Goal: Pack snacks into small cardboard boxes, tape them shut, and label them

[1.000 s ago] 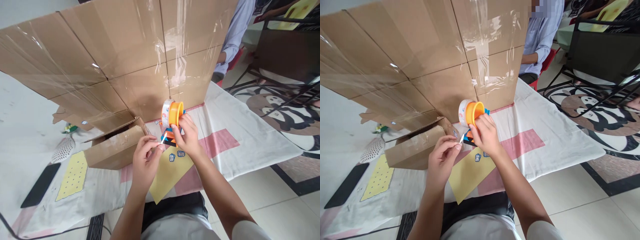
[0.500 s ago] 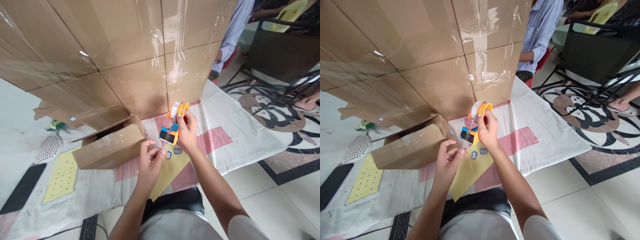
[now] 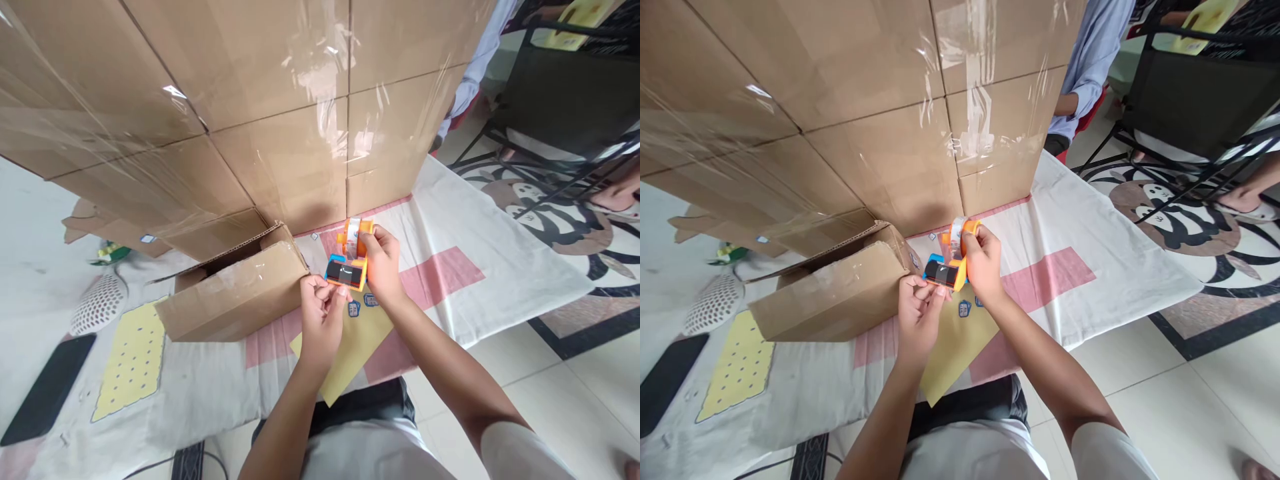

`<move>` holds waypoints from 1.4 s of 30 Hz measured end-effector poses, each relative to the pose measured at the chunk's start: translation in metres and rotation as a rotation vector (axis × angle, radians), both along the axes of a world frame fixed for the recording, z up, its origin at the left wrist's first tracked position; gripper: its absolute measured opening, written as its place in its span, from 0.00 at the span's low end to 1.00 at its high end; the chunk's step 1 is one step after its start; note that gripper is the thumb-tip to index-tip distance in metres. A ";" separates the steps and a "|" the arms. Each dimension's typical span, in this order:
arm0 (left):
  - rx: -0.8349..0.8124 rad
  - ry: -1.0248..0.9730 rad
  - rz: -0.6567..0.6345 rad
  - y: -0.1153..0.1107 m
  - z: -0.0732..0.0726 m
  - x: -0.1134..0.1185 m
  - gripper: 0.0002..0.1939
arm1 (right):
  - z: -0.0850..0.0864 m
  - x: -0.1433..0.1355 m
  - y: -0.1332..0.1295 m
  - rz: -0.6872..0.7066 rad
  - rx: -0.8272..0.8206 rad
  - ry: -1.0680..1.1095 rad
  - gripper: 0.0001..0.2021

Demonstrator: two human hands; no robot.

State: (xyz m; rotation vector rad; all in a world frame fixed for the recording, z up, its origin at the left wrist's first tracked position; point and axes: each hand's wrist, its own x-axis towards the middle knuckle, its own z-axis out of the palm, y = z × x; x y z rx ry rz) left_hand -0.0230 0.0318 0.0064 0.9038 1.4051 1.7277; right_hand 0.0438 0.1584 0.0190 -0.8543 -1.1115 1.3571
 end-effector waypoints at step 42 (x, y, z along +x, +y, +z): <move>0.136 0.086 0.250 -0.047 -0.020 -0.024 0.17 | -0.034 0.043 0.055 -0.344 0.133 -0.454 0.16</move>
